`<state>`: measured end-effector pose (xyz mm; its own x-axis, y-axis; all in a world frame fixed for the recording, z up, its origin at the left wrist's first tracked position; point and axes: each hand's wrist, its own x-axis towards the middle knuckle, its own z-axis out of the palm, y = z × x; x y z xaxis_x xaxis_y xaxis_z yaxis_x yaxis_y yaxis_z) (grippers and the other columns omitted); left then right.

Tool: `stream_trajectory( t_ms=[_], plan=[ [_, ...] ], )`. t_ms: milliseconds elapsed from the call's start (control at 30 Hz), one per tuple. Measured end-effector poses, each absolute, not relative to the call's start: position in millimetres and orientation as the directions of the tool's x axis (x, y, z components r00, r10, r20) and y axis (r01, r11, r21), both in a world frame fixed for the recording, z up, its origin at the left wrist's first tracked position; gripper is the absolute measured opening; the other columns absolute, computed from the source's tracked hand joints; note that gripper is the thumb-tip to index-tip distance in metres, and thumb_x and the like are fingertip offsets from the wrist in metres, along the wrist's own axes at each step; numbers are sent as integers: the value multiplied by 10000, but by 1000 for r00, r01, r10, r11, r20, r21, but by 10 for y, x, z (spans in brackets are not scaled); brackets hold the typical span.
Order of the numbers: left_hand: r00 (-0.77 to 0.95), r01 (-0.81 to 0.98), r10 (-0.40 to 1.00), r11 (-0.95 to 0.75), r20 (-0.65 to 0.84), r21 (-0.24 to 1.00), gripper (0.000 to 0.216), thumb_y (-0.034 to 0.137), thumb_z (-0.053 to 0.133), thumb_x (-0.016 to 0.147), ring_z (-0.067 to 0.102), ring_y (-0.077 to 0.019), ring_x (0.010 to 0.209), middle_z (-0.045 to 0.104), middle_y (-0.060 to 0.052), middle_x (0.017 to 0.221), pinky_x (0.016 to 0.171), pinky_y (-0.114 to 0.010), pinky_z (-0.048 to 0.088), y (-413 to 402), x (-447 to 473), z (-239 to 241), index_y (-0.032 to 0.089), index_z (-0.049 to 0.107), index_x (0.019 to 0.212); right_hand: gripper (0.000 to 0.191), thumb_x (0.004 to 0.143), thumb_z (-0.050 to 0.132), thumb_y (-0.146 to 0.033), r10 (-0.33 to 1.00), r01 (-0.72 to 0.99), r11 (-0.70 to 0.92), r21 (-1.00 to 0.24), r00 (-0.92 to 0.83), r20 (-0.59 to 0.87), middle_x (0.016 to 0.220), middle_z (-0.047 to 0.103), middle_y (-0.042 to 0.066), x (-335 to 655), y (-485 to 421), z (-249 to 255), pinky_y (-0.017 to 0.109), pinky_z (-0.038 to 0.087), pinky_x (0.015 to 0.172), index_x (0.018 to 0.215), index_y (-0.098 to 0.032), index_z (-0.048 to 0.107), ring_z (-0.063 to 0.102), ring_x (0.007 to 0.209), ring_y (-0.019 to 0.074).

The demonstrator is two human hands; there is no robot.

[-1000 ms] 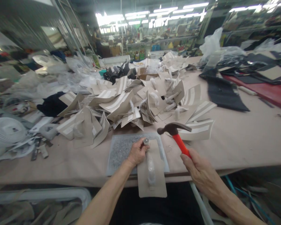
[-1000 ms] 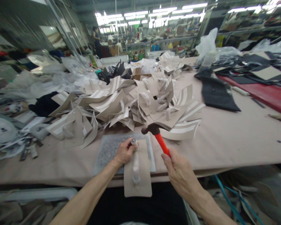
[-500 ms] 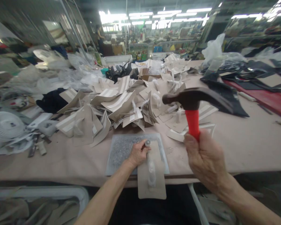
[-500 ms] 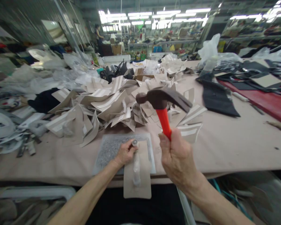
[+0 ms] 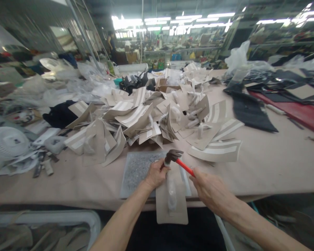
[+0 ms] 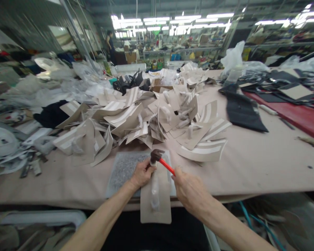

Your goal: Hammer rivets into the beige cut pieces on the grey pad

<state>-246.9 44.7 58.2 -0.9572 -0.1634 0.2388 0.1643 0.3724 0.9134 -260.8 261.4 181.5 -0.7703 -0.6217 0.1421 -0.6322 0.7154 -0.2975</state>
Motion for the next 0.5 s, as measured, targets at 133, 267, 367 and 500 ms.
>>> stream_trajectory(
  t_ms=[133, 267, 367, 500],
  plan=[
    [-957, 184, -141, 385, 254, 904, 130, 180, 604, 801, 552, -160, 679, 615, 3, 729, 666, -253, 411, 439, -2469, 579, 198, 671, 910, 247, 966, 328, -390, -486, -453, 819, -351, -874, -7, 577, 515, -10, -2757, 2737, 1705, 269, 203, 513, 835, -219, 449, 450, 488, 153],
    [-954, 203, -132, 377, 269, 904, 170, 176, 623, 800, 591, -175, 731, 643, -11, 769, 711, -262, 449, 424, -2487, 553, 197, 672, 962, 280, 944, 339, -396, -413, -318, 831, -456, -902, -123, 642, 553, 14, -2961, 2936, 1446, 265, 323, 571, 782, -209, 472, 531, 593, 173],
    [-956, 211, -120, 352, 268, 912, 241, 173, 631, 798, 632, -196, 820, 687, -32, 860, 789, -289, 483, 418, -2494, 526, 198, 674, 1033, 321, 954, 329, -369, -379, -267, 867, -421, -902, -208, 696, 603, 43, -3066, 3127, 1099, 273, 389, 616, 807, -185, 547, 585, 671, 190],
    [-972, 175, -105, 272, 210, 946, 430, 200, 643, 805, 670, -218, 930, 716, -81, 1058, 860, -323, 515, 419, -2483, 497, 193, 612, 1234, 310, 965, 364, -298, -296, -269, 944, -192, -947, -125, 804, 647, 116, -3100, 3215, 842, 321, 431, 651, 1007, -111, 608, 598, 715, 227]
  ],
)
